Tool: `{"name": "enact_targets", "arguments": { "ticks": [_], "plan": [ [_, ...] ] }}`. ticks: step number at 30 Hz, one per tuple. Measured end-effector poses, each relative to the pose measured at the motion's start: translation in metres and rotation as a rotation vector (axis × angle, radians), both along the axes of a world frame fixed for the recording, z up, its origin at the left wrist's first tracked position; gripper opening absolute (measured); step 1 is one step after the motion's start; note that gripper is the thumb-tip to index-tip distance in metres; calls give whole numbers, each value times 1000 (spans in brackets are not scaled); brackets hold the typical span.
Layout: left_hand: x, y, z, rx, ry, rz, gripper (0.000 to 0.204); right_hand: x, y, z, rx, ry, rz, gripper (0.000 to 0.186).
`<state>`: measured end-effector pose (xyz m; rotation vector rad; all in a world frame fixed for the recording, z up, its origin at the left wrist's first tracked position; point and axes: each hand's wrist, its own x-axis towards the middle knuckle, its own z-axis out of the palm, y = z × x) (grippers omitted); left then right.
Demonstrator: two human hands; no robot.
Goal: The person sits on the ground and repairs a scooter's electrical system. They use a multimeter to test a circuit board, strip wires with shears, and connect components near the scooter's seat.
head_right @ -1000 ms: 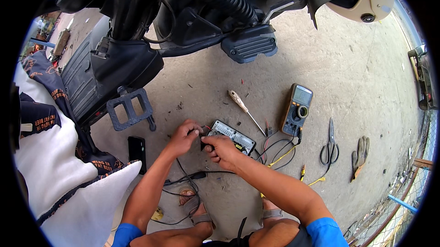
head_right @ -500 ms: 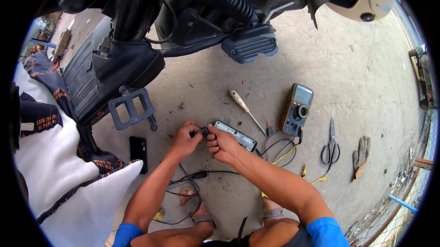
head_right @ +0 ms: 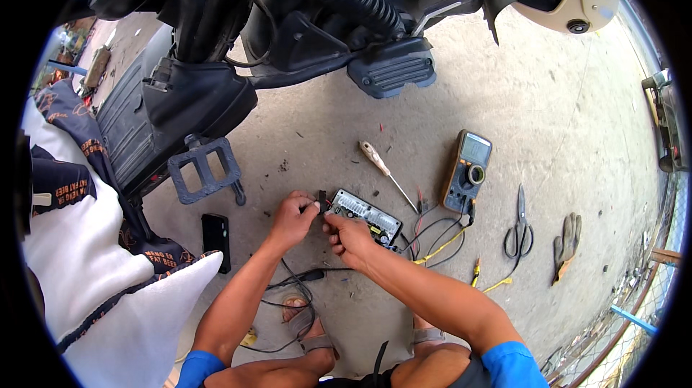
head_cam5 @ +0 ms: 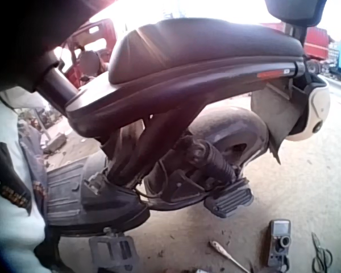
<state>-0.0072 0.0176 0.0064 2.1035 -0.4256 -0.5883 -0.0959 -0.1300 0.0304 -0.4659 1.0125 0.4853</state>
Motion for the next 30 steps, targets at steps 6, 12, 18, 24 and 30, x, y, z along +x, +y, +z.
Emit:
{"name": "enact_targets", "arguments": {
  "ticks": [6, 12, 18, 24, 30],
  "plan": [
    [1, -1, 1, 40, -25, -32, 20, 15, 16, -3, -156, 6, 31, 20],
    [-2, 1, 0, 90, -132, -23, 16, 13, 21, -10, -278, -14, 35, 22],
    [0, -7, 14, 33, -187, 26, 8, 19, 17, -6, -297, 5, 37, 18],
    [-2, 5, 18, -74, -310, -184, 14, 22, 13, -5, -249, 22, 67, 18],
    [-4, 2, 27, 103, -255, -226, 10, 18, 8, 1, -296, -51, 90, 19]
  ]
}}
